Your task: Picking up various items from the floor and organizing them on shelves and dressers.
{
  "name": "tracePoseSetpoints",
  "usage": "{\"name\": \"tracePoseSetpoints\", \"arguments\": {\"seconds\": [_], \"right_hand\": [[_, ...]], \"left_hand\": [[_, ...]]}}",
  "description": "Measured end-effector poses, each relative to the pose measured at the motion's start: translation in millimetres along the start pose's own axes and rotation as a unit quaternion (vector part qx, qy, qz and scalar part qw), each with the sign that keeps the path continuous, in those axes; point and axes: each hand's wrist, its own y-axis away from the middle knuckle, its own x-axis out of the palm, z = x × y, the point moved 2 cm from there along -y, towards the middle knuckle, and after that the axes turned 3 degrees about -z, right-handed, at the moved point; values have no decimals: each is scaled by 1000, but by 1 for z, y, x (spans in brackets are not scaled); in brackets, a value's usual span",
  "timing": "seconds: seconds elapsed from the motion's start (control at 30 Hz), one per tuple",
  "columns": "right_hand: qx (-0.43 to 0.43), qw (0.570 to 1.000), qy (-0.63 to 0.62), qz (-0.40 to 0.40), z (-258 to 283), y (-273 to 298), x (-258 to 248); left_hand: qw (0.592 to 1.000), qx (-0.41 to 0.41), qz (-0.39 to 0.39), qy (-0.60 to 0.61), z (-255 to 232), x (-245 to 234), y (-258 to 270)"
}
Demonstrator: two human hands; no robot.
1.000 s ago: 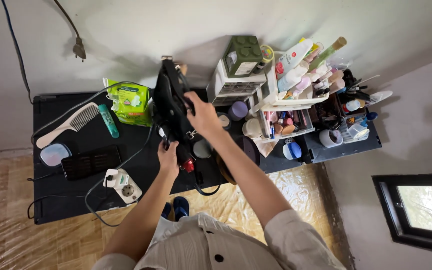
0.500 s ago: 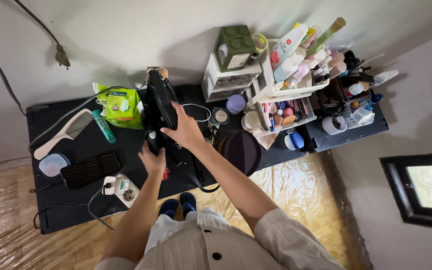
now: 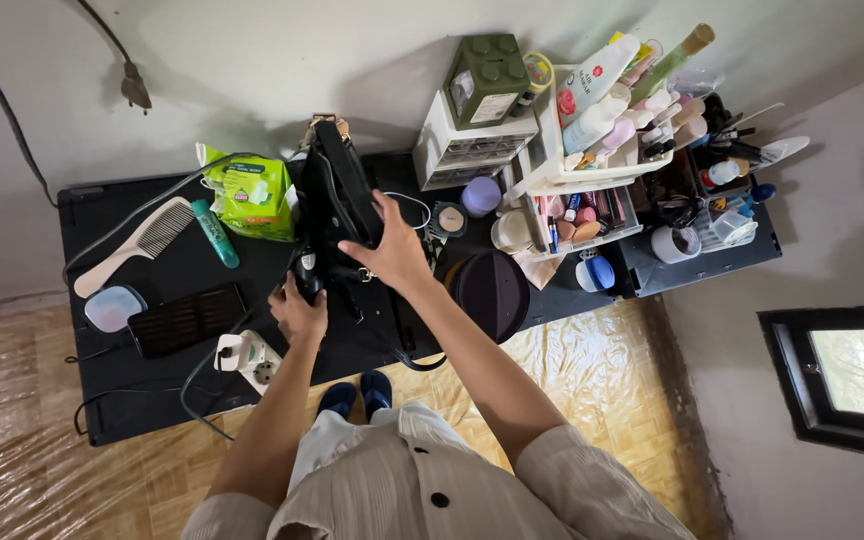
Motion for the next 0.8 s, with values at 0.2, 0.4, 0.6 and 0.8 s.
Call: {"name": "tracePoseSetpoints", "arguments": {"seconds": [0.2, 0.4, 0.6, 0.8], "right_hand": [[44, 999, 15, -28, 5, 6, -10], [74, 989, -51, -115, -15, 34, -34], [107, 935, -212, -264, -104, 76, -92], [192, 833, -320, -409, -260, 103, -182]], "left_hand": [[998, 6, -3, 66, 13, 3, -1], [996, 41, -3, 85, 22, 11, 12], [958, 219, -103, 152, -62, -36, 103], [878, 311, 100, 350, -159, 19, 163]]}}
